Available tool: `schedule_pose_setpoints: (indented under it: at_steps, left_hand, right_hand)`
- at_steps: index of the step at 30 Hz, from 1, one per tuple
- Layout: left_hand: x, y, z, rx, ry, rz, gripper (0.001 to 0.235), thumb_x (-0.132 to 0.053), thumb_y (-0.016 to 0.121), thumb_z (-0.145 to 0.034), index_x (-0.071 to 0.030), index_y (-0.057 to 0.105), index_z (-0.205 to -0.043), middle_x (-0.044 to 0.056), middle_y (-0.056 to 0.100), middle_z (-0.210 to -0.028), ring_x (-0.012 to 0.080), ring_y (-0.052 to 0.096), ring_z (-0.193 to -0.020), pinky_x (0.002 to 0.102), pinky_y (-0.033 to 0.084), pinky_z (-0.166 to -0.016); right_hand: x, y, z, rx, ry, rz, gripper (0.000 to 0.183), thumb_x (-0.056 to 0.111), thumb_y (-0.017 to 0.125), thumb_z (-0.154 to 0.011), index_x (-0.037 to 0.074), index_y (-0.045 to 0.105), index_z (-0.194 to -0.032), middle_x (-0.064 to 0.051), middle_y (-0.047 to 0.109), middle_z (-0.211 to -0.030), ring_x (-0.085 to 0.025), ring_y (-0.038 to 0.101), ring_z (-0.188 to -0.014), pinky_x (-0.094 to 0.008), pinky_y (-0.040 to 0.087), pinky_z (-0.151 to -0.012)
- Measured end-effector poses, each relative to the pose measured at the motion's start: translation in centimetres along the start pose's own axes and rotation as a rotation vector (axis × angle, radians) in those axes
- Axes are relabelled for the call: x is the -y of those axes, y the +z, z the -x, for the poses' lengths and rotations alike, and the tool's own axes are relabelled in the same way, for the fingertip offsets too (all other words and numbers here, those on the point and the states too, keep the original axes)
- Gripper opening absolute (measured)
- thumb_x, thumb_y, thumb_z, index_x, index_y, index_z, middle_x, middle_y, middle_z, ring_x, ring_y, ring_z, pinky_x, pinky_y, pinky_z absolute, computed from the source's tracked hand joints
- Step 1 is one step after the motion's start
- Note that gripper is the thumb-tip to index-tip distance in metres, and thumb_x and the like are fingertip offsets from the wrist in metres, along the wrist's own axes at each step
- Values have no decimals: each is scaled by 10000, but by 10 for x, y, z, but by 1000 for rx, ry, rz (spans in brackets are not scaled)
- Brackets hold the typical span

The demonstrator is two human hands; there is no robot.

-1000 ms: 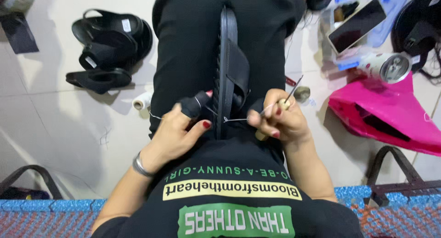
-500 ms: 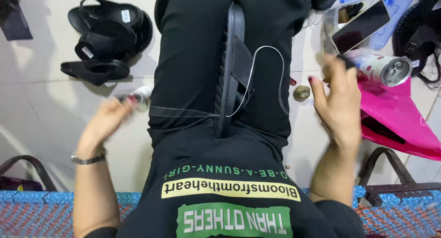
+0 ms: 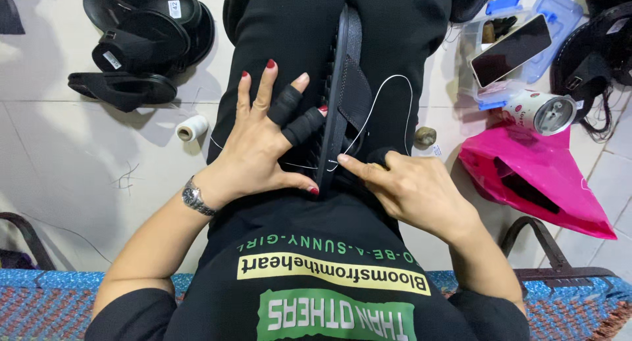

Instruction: The person sits on the floor and sews a black shoe using a needle and white thread. They repeatedly pass the needle through the shoe's sole and upper, pulling the thread tight to secure the parts together.

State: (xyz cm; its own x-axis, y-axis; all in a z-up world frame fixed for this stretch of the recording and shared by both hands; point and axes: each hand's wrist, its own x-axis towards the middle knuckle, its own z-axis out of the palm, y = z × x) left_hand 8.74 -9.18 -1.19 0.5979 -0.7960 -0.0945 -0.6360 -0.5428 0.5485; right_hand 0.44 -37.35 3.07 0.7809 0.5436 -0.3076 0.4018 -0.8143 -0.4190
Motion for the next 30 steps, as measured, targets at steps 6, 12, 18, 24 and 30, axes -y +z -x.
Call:
schedule_pose_setpoints:
  at_steps: [6,12,18,24,30]
  left_hand:
    - [2,11,-3,-84,50,7,1137,-924,694,-685,-217,452,-1542,234,253,-1639,582,-34,-1449,828,-6,-1092]
    - [11,22,-4,-158,105,62,1101,-922,613,-745,-134,523,-1509,241,314,-1618,573,-25,-1438,797,-75,-1077]
    - [3,24,24,-285,30,51,896,-880,645,-729,-186,691,-1293,256,344,-1576,580,226,-1453,765,147,-1139]
    - [-32,17,51,-197,-132,1529,156,-175,749,-887,-65,778,-994,167,685,-1275,261,663,-1132,364,547,-899]
    - [-44,39,34,-155,-750,1398,276,-147,779,-884,-88,724,-1148,108,703,-564,125,654,-494,186,479,-454]
  right_hand:
    - [9,-15,-6,102,9,57,533,303,594,-920,338,546,-1450,-33,518,-639,-273,586,-470,-462,453,-360]
    - [8,-6,-23,7,-95,-16,430,216,627,-935,220,649,-1364,-37,511,-586,-286,591,-472,-465,437,-372]
    - [13,14,-11,-164,-55,-184,401,259,703,-965,125,611,-1331,-65,526,-614,-249,566,-498,-437,431,-438]
    - [19,32,-7,-227,59,167,224,382,554,-981,223,583,-1136,7,478,-650,-232,619,-588,-385,530,-537]
    - [12,32,-10,-246,5,97,159,308,608,-945,256,598,-1095,23,455,-605,-219,617,-529,-349,526,-499]
